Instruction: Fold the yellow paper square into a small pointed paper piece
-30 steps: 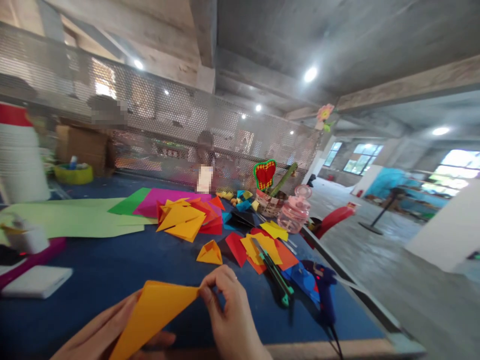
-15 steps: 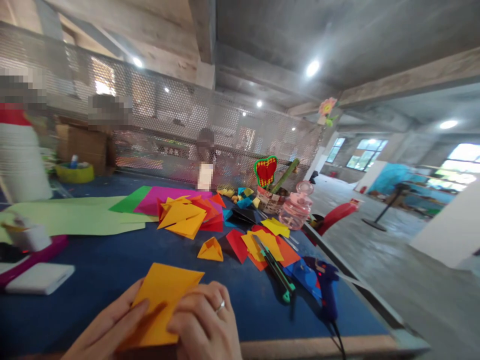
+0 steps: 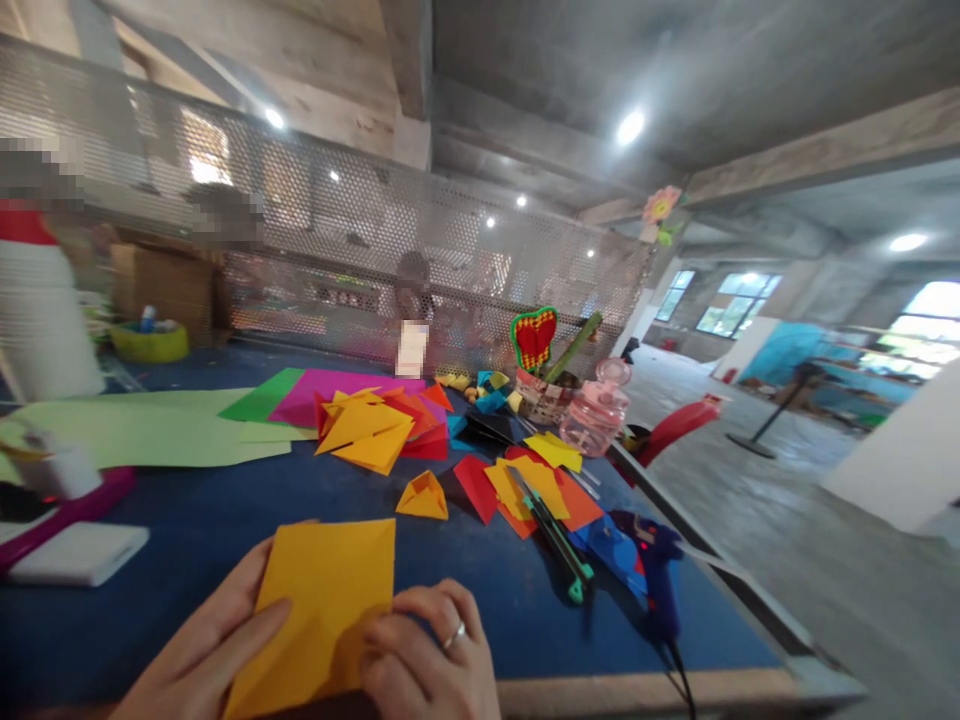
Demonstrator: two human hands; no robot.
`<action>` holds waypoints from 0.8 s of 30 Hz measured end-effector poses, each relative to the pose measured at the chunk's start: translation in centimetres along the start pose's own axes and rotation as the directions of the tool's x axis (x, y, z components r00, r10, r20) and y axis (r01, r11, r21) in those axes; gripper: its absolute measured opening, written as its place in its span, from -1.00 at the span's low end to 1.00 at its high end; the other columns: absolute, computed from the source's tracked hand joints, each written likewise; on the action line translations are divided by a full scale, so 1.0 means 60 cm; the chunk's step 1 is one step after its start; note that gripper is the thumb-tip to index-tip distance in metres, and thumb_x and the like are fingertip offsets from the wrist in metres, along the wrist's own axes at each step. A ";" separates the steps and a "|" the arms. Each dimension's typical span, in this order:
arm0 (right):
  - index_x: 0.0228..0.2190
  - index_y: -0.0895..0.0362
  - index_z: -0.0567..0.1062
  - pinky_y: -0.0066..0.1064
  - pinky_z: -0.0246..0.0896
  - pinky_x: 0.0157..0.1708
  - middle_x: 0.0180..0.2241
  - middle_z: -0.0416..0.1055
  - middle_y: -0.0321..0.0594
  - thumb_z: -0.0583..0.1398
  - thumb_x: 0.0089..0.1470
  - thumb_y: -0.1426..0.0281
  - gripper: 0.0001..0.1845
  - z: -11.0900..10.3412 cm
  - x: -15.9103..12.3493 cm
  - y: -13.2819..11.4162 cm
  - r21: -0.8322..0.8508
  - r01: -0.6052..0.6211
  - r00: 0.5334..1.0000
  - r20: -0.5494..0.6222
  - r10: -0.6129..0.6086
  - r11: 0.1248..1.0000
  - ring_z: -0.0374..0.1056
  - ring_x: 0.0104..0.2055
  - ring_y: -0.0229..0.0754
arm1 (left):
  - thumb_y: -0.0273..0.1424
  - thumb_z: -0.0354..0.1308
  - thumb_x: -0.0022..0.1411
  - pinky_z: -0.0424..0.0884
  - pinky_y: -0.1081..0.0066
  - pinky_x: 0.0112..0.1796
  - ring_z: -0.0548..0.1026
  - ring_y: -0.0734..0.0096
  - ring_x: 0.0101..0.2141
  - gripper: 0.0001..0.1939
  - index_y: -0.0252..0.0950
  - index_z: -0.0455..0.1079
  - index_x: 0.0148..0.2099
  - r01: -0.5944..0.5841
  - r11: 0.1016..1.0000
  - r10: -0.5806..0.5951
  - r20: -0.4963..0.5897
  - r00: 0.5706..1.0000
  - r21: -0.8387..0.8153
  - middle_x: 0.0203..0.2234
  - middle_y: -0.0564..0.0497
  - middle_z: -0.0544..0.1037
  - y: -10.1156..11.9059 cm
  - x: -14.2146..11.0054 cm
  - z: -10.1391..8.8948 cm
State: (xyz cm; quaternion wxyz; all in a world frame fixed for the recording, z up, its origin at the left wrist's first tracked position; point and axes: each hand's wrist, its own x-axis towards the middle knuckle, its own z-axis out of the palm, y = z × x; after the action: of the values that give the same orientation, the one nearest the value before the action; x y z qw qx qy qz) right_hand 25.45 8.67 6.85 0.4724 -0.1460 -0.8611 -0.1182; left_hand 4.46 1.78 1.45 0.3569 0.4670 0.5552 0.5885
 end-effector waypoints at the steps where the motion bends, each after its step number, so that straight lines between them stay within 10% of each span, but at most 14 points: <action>1: -0.44 0.06 0.48 -0.42 0.15 -0.02 -0.27 0.62 -0.54 0.12 0.38 0.44 -0.69 -0.005 -0.001 0.003 -0.005 -0.001 1.000 0.014 0.001 1.000 0.47 -0.20 -0.34 | -0.07 0.03 0.39 0.55 0.12 0.05 0.49 0.04 0.15 -0.44 -0.09 0.15 0.35 0.023 0.999 -0.021 0.039 0.999 -0.043 0.15 -0.11 0.50 0.010 0.004 0.002; 6: -0.39 0.07 0.43 -0.43 0.16 -0.02 -0.24 0.63 -0.47 0.07 0.37 0.49 -0.73 -0.014 -0.009 0.018 0.097 -0.054 0.991 0.126 0.042 0.994 0.51 -0.20 -0.38 | -0.37 0.03 0.36 0.59 0.24 -0.04 0.56 0.13 0.07 -0.35 0.01 -0.03 0.43 -0.333 0.856 0.338 0.060 0.939 0.395 0.27 -0.14 0.38 0.036 0.011 0.004; 10: -0.38 0.09 0.37 -0.48 0.28 -0.08 -0.25 0.63 -0.39 0.12 0.19 0.66 -0.76 -0.006 -0.022 0.027 0.193 -0.100 0.986 0.153 0.071 0.976 0.54 -0.21 -0.39 | -0.61 -0.06 0.25 0.12 0.03 0.31 0.30 0.25 0.30 -0.29 0.09 0.18 0.35 -0.668 0.345 0.554 0.432 0.712 0.659 0.32 0.11 0.32 0.046 0.015 -0.010; 15: -0.37 0.07 0.36 -0.49 0.36 -0.08 -0.26 0.63 -0.36 0.08 0.09 0.70 -0.72 -0.016 -0.028 0.029 0.190 -0.167 0.974 0.187 0.131 0.968 0.57 -0.20 -0.36 | -0.60 -0.05 0.18 0.19 0.37 0.27 0.52 0.45 0.10 -0.21 -0.04 0.05 0.42 -0.895 0.246 0.655 0.617 0.436 0.371 0.07 0.17 0.58 0.036 0.038 -0.044; 20: -0.24 0.07 0.49 -0.37 0.31 0.12 -0.23 0.63 -0.32 0.10 0.25 0.50 -0.83 -0.014 -0.024 0.014 -0.008 -0.097 0.963 0.252 0.096 0.995 0.53 -0.05 -0.22 | -0.49 0.13 0.21 0.28 0.46 0.20 0.58 0.42 0.02 -0.29 0.00 0.16 0.38 -0.882 0.275 0.556 0.686 0.470 0.382 0.11 0.16 0.54 0.024 0.045 -0.059; 24: -0.26 0.08 0.54 -0.48 0.14 0.23 -0.30 0.63 -0.40 -0.03 0.44 0.42 -0.64 0.006 -0.022 -0.002 -0.018 -0.008 0.987 0.158 0.011 1.000 0.53 -0.13 -0.37 | -0.50 0.06 0.29 -0.05 0.42 0.35 0.59 0.49 0.00 -0.53 -0.15 0.37 0.22 -0.887 0.201 0.639 0.631 0.440 0.416 0.02 0.14 0.61 0.022 0.028 -0.041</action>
State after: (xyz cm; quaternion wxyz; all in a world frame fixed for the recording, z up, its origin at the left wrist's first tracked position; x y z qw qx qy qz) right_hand 25.80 8.51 5.55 0.4020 -0.1631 -0.8941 -0.1114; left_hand 1.76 2.42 3.15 -0.1142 0.8652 0.3525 0.3378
